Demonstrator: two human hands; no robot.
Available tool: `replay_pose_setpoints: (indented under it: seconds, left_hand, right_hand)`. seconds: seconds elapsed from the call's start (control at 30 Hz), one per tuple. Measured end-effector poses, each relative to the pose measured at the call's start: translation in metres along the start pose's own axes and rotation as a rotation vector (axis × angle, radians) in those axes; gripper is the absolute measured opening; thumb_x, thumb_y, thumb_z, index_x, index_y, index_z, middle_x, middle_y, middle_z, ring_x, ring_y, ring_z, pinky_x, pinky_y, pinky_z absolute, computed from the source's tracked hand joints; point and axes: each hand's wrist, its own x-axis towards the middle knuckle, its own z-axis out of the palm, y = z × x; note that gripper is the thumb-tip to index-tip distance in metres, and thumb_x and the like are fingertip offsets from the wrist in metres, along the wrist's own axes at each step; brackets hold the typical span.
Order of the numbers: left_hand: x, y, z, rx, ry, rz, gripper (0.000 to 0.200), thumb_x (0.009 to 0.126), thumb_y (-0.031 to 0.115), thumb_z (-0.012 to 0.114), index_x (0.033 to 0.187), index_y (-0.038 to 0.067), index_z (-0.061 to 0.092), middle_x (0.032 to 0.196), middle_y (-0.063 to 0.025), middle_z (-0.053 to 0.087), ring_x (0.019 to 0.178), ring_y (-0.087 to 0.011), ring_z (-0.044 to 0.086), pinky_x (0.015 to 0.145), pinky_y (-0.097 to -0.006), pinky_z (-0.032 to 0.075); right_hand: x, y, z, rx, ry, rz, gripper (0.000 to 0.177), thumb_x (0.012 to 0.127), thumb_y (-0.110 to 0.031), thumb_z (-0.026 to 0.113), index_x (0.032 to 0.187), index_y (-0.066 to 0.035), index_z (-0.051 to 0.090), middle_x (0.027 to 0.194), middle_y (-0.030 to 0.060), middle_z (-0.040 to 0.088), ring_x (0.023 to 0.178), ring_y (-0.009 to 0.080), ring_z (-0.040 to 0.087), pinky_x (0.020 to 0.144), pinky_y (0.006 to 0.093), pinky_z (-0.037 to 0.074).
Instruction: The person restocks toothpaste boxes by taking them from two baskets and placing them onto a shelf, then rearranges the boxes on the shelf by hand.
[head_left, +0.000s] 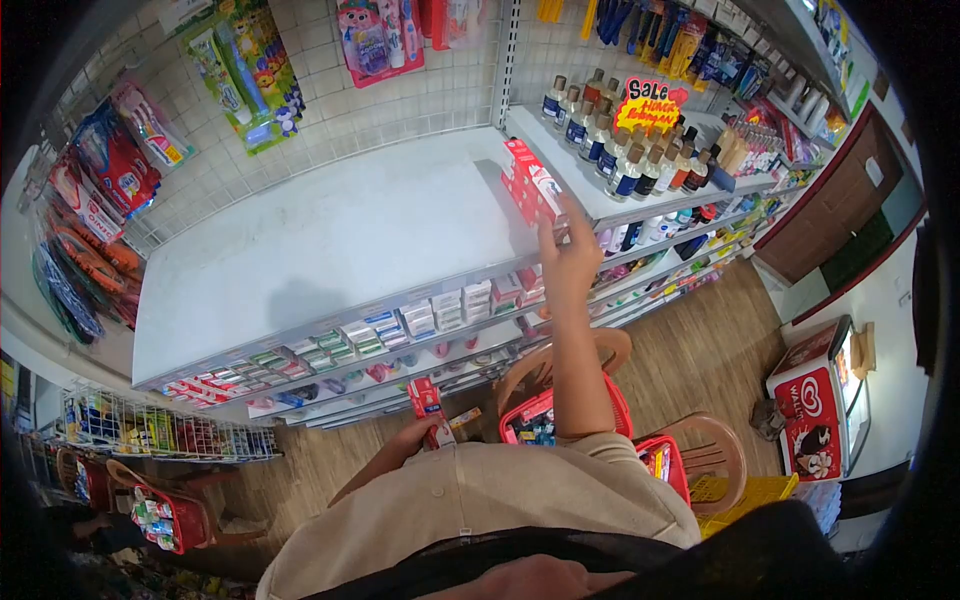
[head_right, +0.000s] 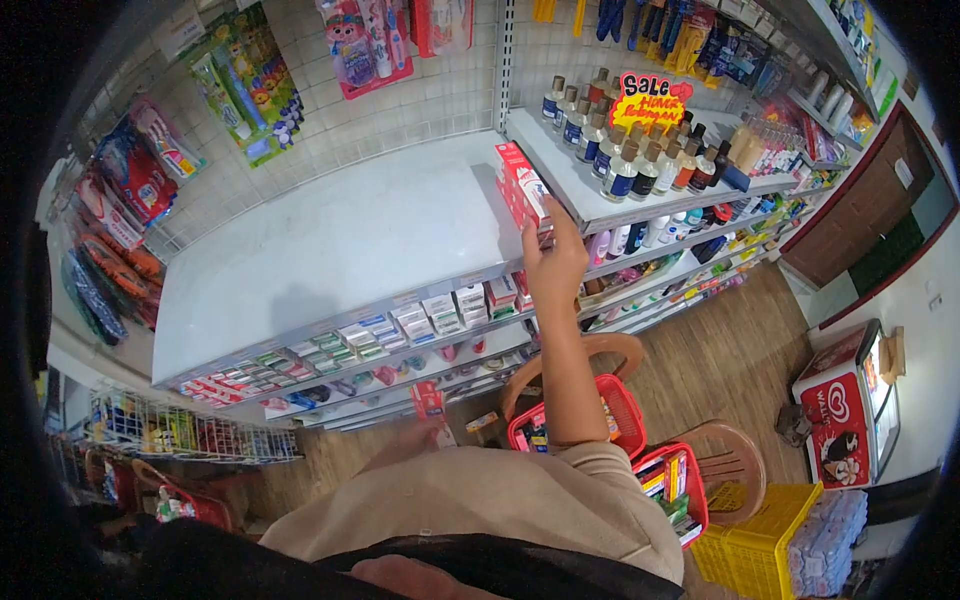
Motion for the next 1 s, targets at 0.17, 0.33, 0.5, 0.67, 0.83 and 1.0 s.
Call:
replay_pose_setpoints:
  seconds: [0.17, 0.33, 0.5, 0.67, 0.83, 1.0]
  left_hand:
    - [0.012, -0.009, -0.01, 0.039, 0.037, 0.023, 0.018, 0.077, 0.025, 0.063, 0.085, 0.009, 0.064, 0.067, -0.0009, 0.058, 0.056, -0.0142, 0.059, 0.047, -0.0283, 0.048]
    - [-0.025, 0.031, 0.023, 0.147, 0.09, -0.029, 0.017, 0.075, 0.025, 0.064, 0.081, 0.009, 0.064, 0.064, 0.0003, 0.055, 0.051, -0.0138, 0.056, 0.044, -0.0288, 0.047]
    - [-0.023, 0.033, 0.021, 0.152, 0.03, -0.052, 0.018, 0.075, 0.028, 0.065, 0.076, 0.009, 0.064, 0.06, -0.0001, 0.055, 0.046, -0.0147, 0.055, 0.042, -0.0287, 0.046]
    - [-0.017, 0.027, 0.016, 0.18, 0.047, -0.048, 0.02, 0.075, 0.028, 0.066, 0.079, 0.009, 0.064, 0.059, -0.0007, 0.055, 0.043, -0.0153, 0.054, 0.039, -0.0281, 0.045]
    - [-0.015, 0.025, 0.011, 0.173, 0.039, -0.016, 0.021, 0.074, 0.028, 0.067, 0.082, 0.009, 0.063, 0.058, -0.0014, 0.055, 0.043, -0.0155, 0.055, 0.039, -0.0287, 0.046]
    - [-0.015, 0.024, 0.009, 0.192, 0.049, -0.073, 0.021, 0.073, 0.028, 0.066, 0.082, 0.009, 0.063, 0.061, -0.0019, 0.056, 0.043, -0.0155, 0.054, 0.04, -0.0291, 0.046]
  right_hand:
    - [-0.002, 0.003, 0.003, 0.031, 0.038, -0.01, 0.034, 0.079, -0.006, 0.066, 0.112, 0.001, 0.062, 0.105, 0.0208, 0.065, 0.096, 0.0342, 0.065, 0.082, 0.0376, 0.05]
    - [-0.002, 0.001, 0.001, 0.046, 0.043, -0.007, 0.036, 0.078, -0.006, 0.067, 0.113, 0.0, 0.061, 0.105, 0.0201, 0.065, 0.094, 0.0344, 0.065, 0.081, 0.0378, 0.05]
    - [-0.004, -0.004, -0.005, -0.04, -0.027, -0.006, 0.046, 0.076, -0.006, 0.07, 0.12, -0.003, 0.057, 0.107, 0.0206, 0.064, 0.094, 0.036, 0.064, 0.08, 0.0388, 0.05]
    - [-0.003, -0.005, -0.007, -0.027, -0.044, -0.006, 0.048, 0.075, -0.005, 0.071, 0.12, -0.003, 0.056, 0.106, 0.0214, 0.064, 0.095, 0.037, 0.063, 0.08, 0.0398, 0.05]
    - [-0.004, -0.01, -0.01, -0.028, -0.074, 0.041, 0.049, 0.074, -0.004, 0.071, 0.121, -0.003, 0.055, 0.107, 0.0221, 0.063, 0.095, 0.0375, 0.063, 0.08, 0.0401, 0.05]
    - [-0.006, -0.008, -0.009, -0.054, -0.052, 0.027, 0.054, 0.074, -0.004, 0.071, 0.125, -0.004, 0.053, 0.1, 0.0224, 0.064, 0.09, 0.0374, 0.063, 0.077, 0.0417, 0.049]
